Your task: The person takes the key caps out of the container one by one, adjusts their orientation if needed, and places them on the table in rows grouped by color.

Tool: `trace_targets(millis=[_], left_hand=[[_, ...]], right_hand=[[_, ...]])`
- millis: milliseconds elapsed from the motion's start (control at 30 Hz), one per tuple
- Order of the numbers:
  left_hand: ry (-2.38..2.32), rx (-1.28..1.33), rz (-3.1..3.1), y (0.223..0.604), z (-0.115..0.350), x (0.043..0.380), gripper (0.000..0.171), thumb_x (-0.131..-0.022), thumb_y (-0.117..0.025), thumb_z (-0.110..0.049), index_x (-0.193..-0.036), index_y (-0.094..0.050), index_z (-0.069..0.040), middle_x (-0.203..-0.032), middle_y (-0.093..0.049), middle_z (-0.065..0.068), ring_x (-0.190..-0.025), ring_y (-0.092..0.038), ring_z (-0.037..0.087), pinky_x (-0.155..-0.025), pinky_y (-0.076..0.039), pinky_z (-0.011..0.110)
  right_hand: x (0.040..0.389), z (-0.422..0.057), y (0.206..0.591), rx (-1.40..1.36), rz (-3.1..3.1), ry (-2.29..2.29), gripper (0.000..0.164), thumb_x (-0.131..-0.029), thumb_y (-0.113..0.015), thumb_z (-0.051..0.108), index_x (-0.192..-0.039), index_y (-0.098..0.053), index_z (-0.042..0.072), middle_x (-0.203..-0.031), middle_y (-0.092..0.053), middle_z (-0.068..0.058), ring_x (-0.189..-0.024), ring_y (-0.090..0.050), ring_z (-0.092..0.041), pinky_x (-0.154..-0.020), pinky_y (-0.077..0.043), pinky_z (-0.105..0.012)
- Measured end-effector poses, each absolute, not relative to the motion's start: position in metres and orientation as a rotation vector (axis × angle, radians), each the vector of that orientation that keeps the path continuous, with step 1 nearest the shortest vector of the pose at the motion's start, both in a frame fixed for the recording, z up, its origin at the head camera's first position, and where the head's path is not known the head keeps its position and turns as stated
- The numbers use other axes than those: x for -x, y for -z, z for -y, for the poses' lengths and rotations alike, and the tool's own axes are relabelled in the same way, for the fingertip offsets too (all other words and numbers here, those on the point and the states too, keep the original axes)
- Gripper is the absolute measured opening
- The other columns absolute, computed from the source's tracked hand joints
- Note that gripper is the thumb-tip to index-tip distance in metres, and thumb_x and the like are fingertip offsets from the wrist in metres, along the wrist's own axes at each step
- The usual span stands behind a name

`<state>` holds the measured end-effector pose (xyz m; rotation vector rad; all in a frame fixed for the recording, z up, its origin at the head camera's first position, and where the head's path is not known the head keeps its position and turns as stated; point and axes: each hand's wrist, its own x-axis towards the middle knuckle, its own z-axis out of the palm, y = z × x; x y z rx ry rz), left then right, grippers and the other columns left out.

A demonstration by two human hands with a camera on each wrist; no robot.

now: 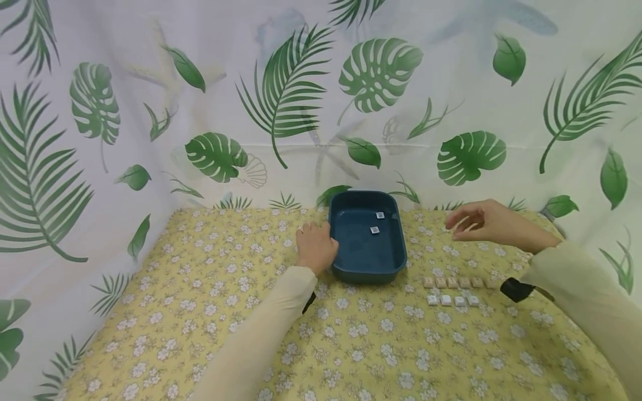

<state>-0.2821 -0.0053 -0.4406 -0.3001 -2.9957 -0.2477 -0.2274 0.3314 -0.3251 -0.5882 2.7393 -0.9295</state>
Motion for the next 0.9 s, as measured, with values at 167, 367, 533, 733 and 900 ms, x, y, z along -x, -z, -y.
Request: trace_targets(millis=[167, 367, 533, 733, 900], left_hand=[[0.241, 0.300, 2.975, 0.443, 0.007, 0.282, 0.034, -0.095, -0.041, -0.025, -0.122, -0.055, -0.011, -0.111, -0.059, 0.016, -0.104, -0.054, 0.032, -0.091, -0.042, 0.047], [0.166, 0.304, 2.954, 0.442, 0.007, 0.281, 0.037, -0.095, -0.041, -0.027, -0.127, -0.054, -0.014, -0.112, -0.060, 0.015, -0.104, -0.055, 0.031, -0.090, -0.044, 0.046], [0.145, 0.295, 2.959, 0.443, 0.006, 0.282, 0.035, -0.095, -0.042, -0.028, -0.124, -0.055, -0.014, -0.110, -0.060, 0.015, -0.101, -0.055, 0.031, -0.088, -0.044, 0.045], [0.100, 0.278, 2.971, 0.444, 0.005, 0.283, 0.032, -0.096, -0.042, -0.029, -0.120, -0.056, -0.014, -0.107, -0.060, 0.013, -0.099, -0.055, 0.030, -0.087, -0.045, 0.044], [0.117, 0.275, 2.969, 0.442, 0.005, 0.282, 0.031, -0.095, -0.041, -0.029, -0.119, -0.056, -0.014, -0.107, -0.060, 0.013, -0.098, -0.054, 0.029, -0.086, -0.044, 0.044]], right_hand=[[0.258, -0.301, 0.315, 0.594, -2.746, 0.956, 0.030, -0.088, -0.064, 0.027, -0.112, -0.064, 0.009, -0.113, -0.066, -0.014, -0.097, -0.066, -0.016, -0.082, -0.053, -0.038], [0.297, -0.262, 0.325, 0.543, -2.722, 1.093, 0.029, -0.088, -0.064, 0.024, -0.111, -0.063, 0.005, -0.113, -0.065, -0.016, -0.097, -0.065, -0.019, -0.085, -0.051, -0.040], [0.325, -0.238, 0.343, 0.514, -2.710, 1.168, 0.028, -0.088, -0.065, 0.020, -0.110, -0.064, 0.001, -0.110, -0.065, -0.018, -0.089, -0.064, -0.014, -0.082, -0.052, -0.038], [0.353, -0.223, 0.369, 0.441, -2.678, 1.209, 0.027, -0.087, -0.064, 0.011, -0.107, -0.062, -0.008, -0.105, -0.066, -0.023, -0.079, -0.065, -0.017, -0.082, -0.053, -0.043], [0.370, -0.217, 0.390, 0.405, -2.678, 1.129, 0.021, -0.085, -0.066, 0.008, -0.099, -0.064, -0.008, -0.091, -0.070, -0.019, -0.081, -0.068, -0.029, -0.079, -0.054, -0.044]])
